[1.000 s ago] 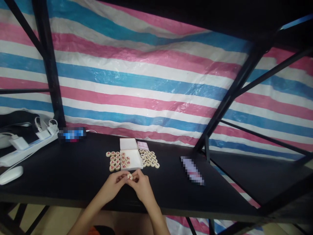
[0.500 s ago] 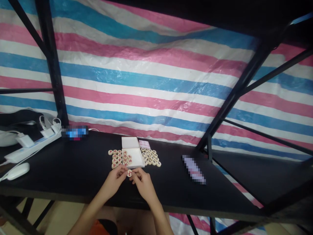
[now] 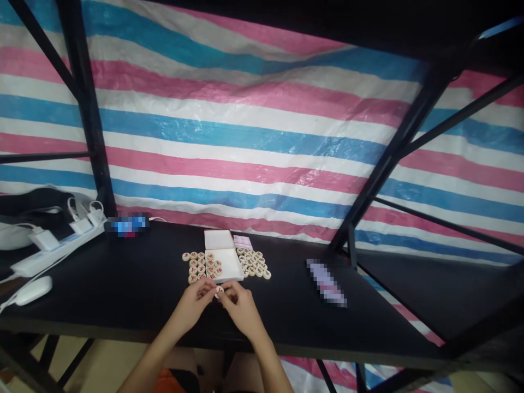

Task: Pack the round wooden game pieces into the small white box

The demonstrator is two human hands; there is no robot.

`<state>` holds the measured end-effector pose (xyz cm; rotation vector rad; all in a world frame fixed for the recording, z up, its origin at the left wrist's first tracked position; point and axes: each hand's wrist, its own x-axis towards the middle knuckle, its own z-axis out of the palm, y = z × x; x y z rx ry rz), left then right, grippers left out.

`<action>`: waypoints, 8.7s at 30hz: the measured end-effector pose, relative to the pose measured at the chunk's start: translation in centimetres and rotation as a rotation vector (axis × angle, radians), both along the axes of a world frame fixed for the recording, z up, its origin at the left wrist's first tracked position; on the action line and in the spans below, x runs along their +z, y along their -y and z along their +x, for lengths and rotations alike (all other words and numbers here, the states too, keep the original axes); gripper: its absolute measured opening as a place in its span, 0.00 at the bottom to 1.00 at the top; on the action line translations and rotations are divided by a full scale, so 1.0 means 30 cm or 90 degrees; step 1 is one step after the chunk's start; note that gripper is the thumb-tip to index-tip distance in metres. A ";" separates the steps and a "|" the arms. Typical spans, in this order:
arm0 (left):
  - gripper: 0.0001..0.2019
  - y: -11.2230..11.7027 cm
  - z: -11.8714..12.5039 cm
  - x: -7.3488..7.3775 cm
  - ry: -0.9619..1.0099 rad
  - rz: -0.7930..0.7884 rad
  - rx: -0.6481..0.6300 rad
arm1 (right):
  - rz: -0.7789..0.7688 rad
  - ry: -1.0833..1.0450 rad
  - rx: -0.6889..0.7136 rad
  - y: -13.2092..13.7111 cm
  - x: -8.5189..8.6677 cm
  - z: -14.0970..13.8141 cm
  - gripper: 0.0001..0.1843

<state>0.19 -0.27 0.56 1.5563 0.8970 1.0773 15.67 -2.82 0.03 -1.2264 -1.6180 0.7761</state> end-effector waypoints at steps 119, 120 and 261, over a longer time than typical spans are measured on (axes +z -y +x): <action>0.11 -0.006 -0.054 0.002 -0.249 0.083 -0.026 | 0.082 0.065 0.070 -0.012 -0.021 0.014 0.15; 0.11 -0.006 -0.054 0.001 -0.252 0.082 -0.025 | 0.076 0.061 0.062 -0.011 -0.021 0.015 0.15; 0.14 0.017 -0.042 0.015 -0.180 0.072 0.051 | 0.135 0.212 0.047 -0.050 0.063 -0.002 0.12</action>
